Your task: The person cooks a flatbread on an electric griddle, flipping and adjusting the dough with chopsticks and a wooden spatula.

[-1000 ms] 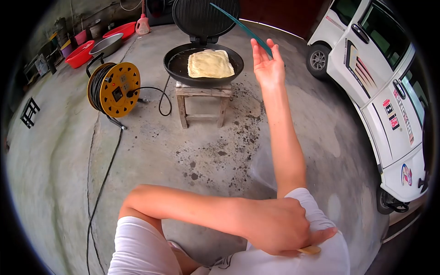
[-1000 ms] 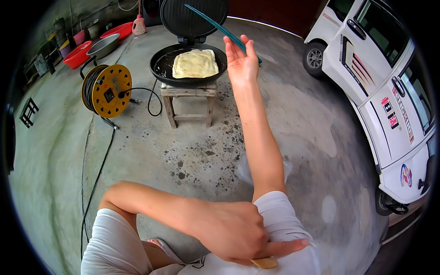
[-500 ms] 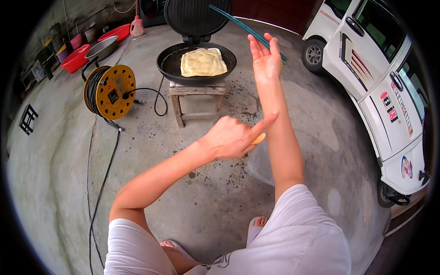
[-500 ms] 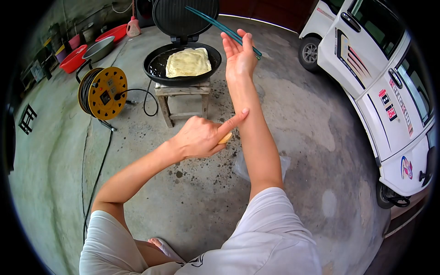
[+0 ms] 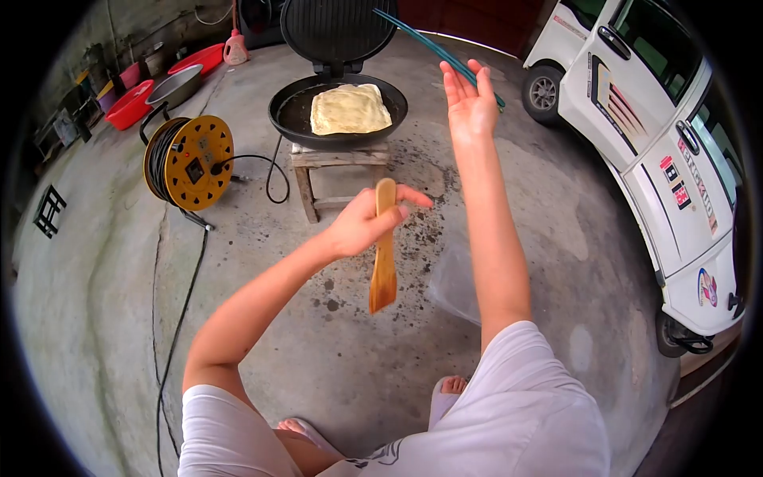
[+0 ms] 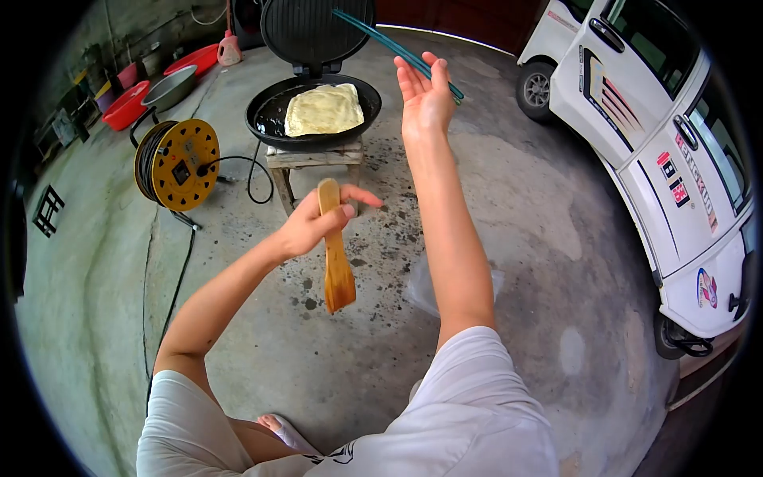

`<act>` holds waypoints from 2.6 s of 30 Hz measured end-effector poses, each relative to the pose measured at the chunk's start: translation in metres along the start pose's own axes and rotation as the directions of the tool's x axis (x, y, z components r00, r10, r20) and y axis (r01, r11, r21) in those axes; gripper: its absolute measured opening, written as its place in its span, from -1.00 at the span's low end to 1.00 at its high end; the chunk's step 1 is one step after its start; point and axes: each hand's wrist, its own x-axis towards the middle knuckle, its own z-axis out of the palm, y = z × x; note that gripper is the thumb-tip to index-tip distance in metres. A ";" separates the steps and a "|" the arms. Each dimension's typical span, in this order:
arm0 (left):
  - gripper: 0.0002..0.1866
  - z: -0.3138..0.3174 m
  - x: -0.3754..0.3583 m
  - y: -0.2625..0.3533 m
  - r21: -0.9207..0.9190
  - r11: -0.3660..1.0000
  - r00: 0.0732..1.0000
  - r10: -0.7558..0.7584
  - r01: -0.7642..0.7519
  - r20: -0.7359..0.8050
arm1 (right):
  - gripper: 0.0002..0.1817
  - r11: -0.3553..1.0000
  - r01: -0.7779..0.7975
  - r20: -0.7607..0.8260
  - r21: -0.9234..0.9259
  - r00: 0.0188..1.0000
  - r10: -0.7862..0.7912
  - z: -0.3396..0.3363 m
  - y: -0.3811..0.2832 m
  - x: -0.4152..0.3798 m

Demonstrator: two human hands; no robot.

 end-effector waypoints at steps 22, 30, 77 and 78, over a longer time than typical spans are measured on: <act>-0.87 -0.021 0.009 0.016 -0.876 0.482 0.991 -0.121 0.013 -0.051 | -0.68 0.909 0.197 0.230 -0.367 0.966 -0.117 0.022 0.002 -0.028; -0.85 -0.017 0.009 0.021 -0.842 0.538 0.990 -0.133 0.032 -0.047 | -0.68 0.910 0.201 0.227 -0.363 0.966 -0.123 0.023 -0.001 -0.028; -0.89 -0.012 0.008 0.012 -0.652 0.749 0.984 -0.175 0.117 -0.024 | -0.66 0.907 0.226 0.219 -0.355 0.963 -0.154 0.021 -0.013 -0.024; -0.89 -0.011 0.008 0.006 -0.608 0.787 0.992 -0.130 0.104 0.001 | -0.67 0.907 0.225 0.218 -0.356 0.964 -0.153 0.020 -0.014 -0.023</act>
